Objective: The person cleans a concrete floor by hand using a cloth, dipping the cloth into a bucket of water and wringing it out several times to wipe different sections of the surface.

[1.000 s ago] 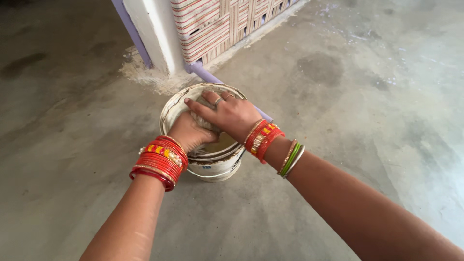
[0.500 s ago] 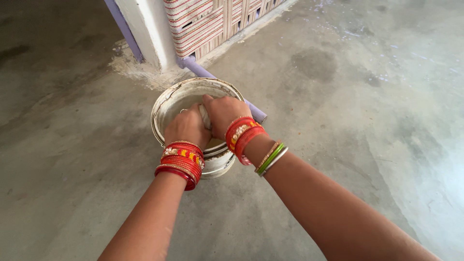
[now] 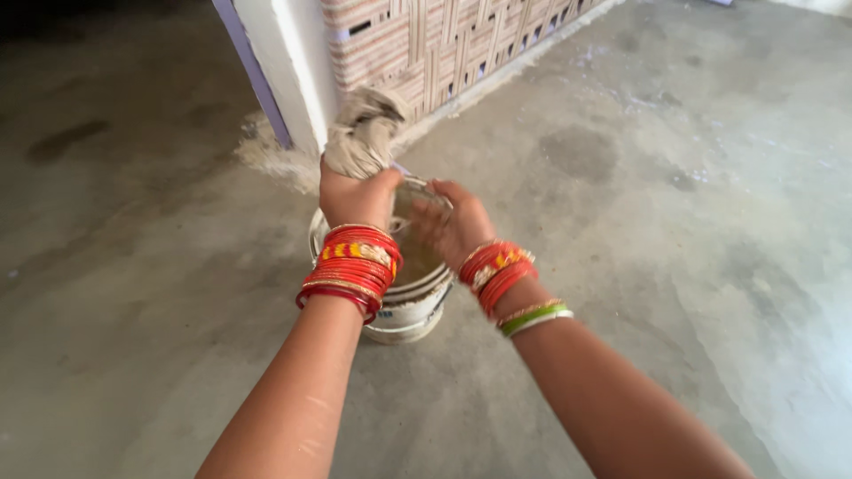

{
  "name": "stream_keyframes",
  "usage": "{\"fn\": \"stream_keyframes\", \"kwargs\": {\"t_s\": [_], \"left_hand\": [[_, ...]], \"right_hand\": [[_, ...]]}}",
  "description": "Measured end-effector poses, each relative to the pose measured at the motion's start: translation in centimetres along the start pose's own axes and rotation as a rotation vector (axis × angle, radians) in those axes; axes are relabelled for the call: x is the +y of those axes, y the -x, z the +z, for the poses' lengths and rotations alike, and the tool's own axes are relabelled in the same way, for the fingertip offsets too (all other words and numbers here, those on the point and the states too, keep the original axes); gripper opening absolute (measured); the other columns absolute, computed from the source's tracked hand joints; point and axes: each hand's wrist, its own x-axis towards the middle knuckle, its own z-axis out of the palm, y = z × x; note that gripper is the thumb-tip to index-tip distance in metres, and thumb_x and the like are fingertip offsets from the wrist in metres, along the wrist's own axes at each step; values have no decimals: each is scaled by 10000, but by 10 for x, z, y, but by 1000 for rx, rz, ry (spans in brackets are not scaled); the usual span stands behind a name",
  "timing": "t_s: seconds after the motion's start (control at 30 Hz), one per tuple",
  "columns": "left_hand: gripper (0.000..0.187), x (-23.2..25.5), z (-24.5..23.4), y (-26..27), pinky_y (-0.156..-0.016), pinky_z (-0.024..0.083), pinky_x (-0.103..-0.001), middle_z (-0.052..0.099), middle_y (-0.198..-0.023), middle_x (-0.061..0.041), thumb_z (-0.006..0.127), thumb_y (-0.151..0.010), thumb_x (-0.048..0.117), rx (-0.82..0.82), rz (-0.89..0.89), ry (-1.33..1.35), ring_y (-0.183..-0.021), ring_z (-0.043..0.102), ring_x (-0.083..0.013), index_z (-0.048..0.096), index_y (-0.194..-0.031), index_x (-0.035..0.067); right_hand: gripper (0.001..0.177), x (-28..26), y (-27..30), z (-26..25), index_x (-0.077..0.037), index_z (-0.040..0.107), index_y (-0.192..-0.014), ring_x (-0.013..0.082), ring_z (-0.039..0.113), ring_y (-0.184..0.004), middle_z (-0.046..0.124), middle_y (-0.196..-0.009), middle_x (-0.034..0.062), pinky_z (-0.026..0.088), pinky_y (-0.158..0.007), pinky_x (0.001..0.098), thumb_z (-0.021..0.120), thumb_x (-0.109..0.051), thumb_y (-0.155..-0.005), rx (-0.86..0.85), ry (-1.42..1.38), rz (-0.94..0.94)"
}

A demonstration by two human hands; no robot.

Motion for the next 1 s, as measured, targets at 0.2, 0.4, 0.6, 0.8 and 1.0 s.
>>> {"fn": "stream_keyframes", "kwargs": {"t_s": [0.2, 0.4, 0.6, 0.8, 1.0], "left_hand": [[570, -12, 16, -15, -929, 551, -275, 719, -1177, -80, 873, -743, 18, 11, -106, 646, -1042, 675, -164, 636, -1259, -34], [633, -8, -14, 2, -999, 216, -578, 653, -1194, -250, 564, -1003, 591, 117, -47, -607, -1196, 526, -403, 629, -1152, -21], [795, 1, -20, 12, -1157, 250, -512, 741, -1152, -217, 262, -976, 664, -75, -164, -558, -1188, 630, -367, 635, -1259, 21], [735, -17, -25, 10, -921, 531, -456, 742, -1178, -178, 272, -990, 629, -96, -228, -393, -1088, 699, -371, 665, -1310, 96], [693, -32, -38, 19, -934, 498, -521, 731, -1118, -214, 256, -1017, 590, -174, -270, -680, -1061, 664, -416, 685, -1274, 109]], "right_hand": [[692, 13, 28, 51, -186, 572, -1365, 285, 606, -1095, 670, -1207, 55, 455, -997, 592, 473, -678, -888, 91, -281, 306], [754, 16, 45, 100, -168, 528, -1393, 293, 652, -1144, 679, -1282, 101, 506, -1008, 494, 500, -704, -864, 42, -359, 146], [782, 21, 41, 105, -19, 544, -1353, 250, 704, -1013, 698, -1207, 186, 587, -847, 370, 621, -622, -862, 173, 102, -204], [694, 24, 26, 89, 14, 695, -1158, 243, 732, -909, 773, -977, 170, 563, -849, 357, 594, -623, -901, 307, 611, -496], [578, 32, 21, 75, -19, 748, -1050, 360, 744, -809, 746, -824, 230, 553, -785, 434, 548, -546, -923, 398, 884, -430]]}}
